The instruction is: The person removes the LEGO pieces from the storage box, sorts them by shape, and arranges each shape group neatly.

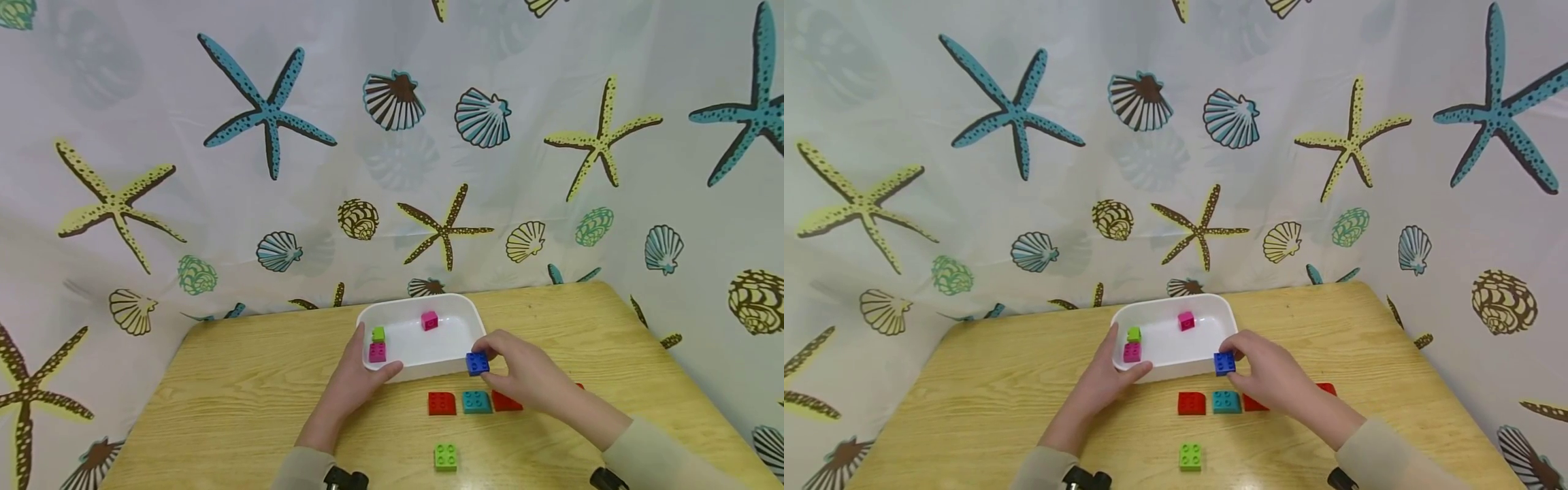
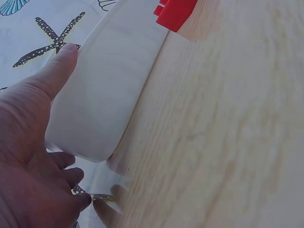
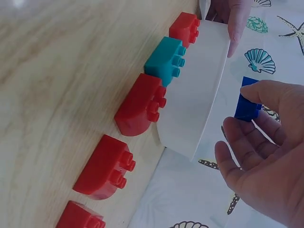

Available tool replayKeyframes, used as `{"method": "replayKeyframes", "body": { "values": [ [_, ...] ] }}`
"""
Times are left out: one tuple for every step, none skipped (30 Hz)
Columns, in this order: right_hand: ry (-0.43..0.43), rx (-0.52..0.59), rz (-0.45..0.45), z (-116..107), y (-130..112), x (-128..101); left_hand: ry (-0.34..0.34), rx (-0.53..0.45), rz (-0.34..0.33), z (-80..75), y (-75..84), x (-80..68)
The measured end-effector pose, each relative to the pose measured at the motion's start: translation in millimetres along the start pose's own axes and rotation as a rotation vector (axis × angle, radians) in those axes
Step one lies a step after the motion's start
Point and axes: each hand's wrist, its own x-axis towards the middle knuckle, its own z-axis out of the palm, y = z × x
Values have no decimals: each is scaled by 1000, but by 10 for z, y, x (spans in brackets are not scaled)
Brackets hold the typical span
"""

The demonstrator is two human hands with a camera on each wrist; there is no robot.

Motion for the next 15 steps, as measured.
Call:
{"method": "replayKeyframes", "body": {
  "values": [
    [-1,1,1,-4,8,-27,-1,0,-2,4,9,1],
    [-6,3,-3,-9,16,-56,-1,-3,1,9,14,2],
    [-9,6,3,-8,23,-81,-2,-2,-2,15,16,7],
    [-14,14,8,-6,28,-107,-2,-3,4,18,20,10],
    [-21,22,13,-3,28,-134,-2,-4,6,22,23,13],
    [-30,30,18,1,26,-162,-1,-3,8,24,20,16],
    [-38,39,26,6,21,-188,0,-1,4,25,19,19],
    [-47,46,32,14,15,-215,-1,-1,5,26,15,24],
    [-57,56,35,22,8,-243,-1,4,0,25,9,28],
    [-67,62,35,32,1,-269,0,5,3,23,3,32],
    [-76,67,35,41,-6,-297,0,8,-2,22,-5,37],
    [-81,72,33,52,-8,-323,1,11,-2,22,-14,45],
    [-88,76,32,67,-11,-350,0,10,-2,20,-22,47],
    [-98,82,30,84,-8,-375,0,5,6,20,-31,51],
    [-106,88,28,100,-2,-400,0,3,12,20,-38,55]
  ]
}}
